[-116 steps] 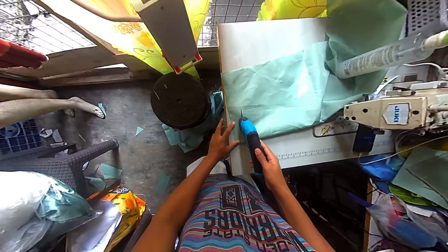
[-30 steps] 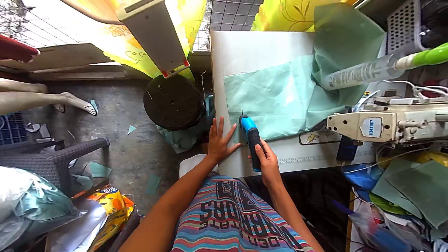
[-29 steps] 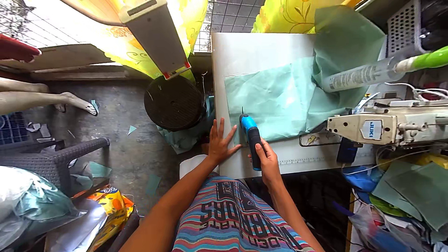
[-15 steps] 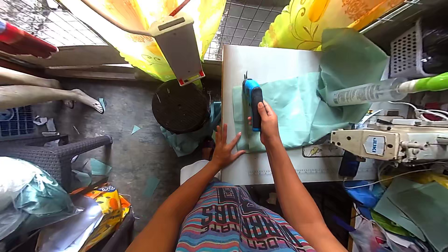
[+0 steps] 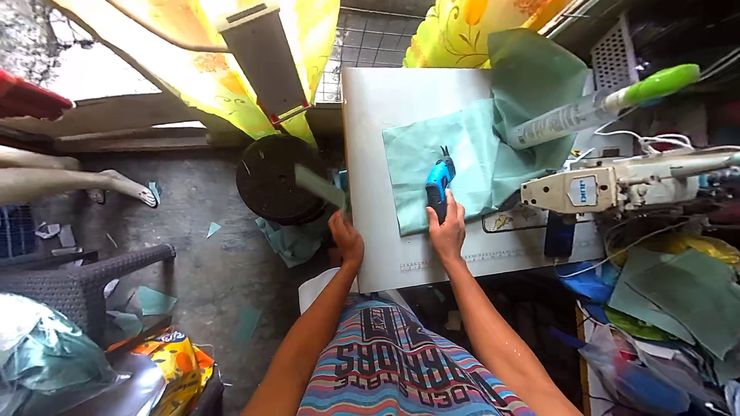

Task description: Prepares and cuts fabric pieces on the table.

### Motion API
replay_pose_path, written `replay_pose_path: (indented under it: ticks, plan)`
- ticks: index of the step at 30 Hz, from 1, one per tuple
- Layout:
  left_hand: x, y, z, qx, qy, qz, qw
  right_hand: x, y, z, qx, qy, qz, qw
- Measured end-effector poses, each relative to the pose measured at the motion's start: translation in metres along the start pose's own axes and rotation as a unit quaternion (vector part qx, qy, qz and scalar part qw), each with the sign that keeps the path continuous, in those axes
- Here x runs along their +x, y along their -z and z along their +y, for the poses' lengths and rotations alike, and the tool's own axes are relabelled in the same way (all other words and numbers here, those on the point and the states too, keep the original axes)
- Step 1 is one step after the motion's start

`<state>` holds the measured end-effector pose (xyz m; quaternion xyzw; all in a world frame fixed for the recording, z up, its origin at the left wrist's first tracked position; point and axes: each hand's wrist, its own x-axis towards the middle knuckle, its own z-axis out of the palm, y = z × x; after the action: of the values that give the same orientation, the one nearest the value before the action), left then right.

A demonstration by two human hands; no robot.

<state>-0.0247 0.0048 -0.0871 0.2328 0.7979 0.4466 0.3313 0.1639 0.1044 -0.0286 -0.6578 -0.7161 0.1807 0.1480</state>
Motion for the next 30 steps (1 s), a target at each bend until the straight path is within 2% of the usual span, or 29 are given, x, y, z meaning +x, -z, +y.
replay_pose_path:
  ticks: [3,6,7,9,11,13,14,16,17,19,20,21,22,25,27,30]
  plan:
    - [0.001,0.005,0.004,0.051,0.065,-0.006,0.997,-0.003,-0.006,0.006,-0.036,0.031,-0.001,0.999]
    - [-0.002,0.005,0.015,0.082,0.068,0.045,0.993,-0.013,-0.004,-0.005,-0.05,0.087,0.011,0.995]
    - [-0.006,0.007,0.019,0.1,0.032,0.05,0.993,-0.02,-0.002,-0.012,-0.029,0.121,0.001,0.992]
    - [-0.023,0.017,0.037,0.152,-0.14,-0.006,0.978,-0.032,0.012,-0.032,0.078,0.195,-0.078,0.974]
    - [-0.044,0.032,0.069,0.168,-0.301,-0.137,0.929,-0.042,0.04,-0.051,0.241,0.223,-0.2,0.923]
    - [-0.062,0.04,0.1,0.112,-0.386,-0.259,0.878,-0.047,0.064,-0.054,0.378,0.242,-0.256,0.856]
    - [-0.069,0.041,0.114,0.06,-0.402,-0.307,0.86,-0.048,0.072,-0.05,0.432,0.247,-0.273,0.823]
    - [-0.079,0.032,0.141,-0.041,-0.392,-0.371,0.841,-0.054,0.088,-0.037,0.532,0.224,-0.292,0.763]
    - [-0.086,0.024,0.153,-0.089,-0.368,-0.382,0.843,-0.059,0.097,-0.028,0.568,0.196,-0.301,0.741]
    - [-0.1,0.004,0.173,-0.171,-0.305,-0.381,0.856,-0.068,0.114,-0.008,0.609,0.138,-0.332,0.707]
    - [-0.109,-0.008,0.183,-0.202,-0.28,-0.371,0.862,-0.073,0.121,-0.001,0.614,0.116,-0.341,0.702]
    - [-0.118,-0.022,0.192,-0.222,-0.26,-0.364,0.866,-0.079,0.127,0.006,0.6,0.096,-0.345,0.716]
    - [-0.124,-0.037,0.2,-0.228,-0.247,-0.358,0.871,-0.083,0.133,0.015,0.568,0.092,-0.333,0.747]
    - [-0.132,-0.084,0.214,-0.176,-0.217,-0.348,0.895,-0.086,0.155,0.066,0.5,0.032,-0.237,0.833]
    - [-0.133,-0.102,0.215,-0.075,-0.176,-0.363,0.912,-0.077,0.188,0.128,0.437,-0.039,-0.174,0.882]
    - [-0.121,-0.111,0.196,0.029,-0.138,-0.356,0.924,-0.044,0.266,0.244,0.255,-0.133,-0.093,0.953]
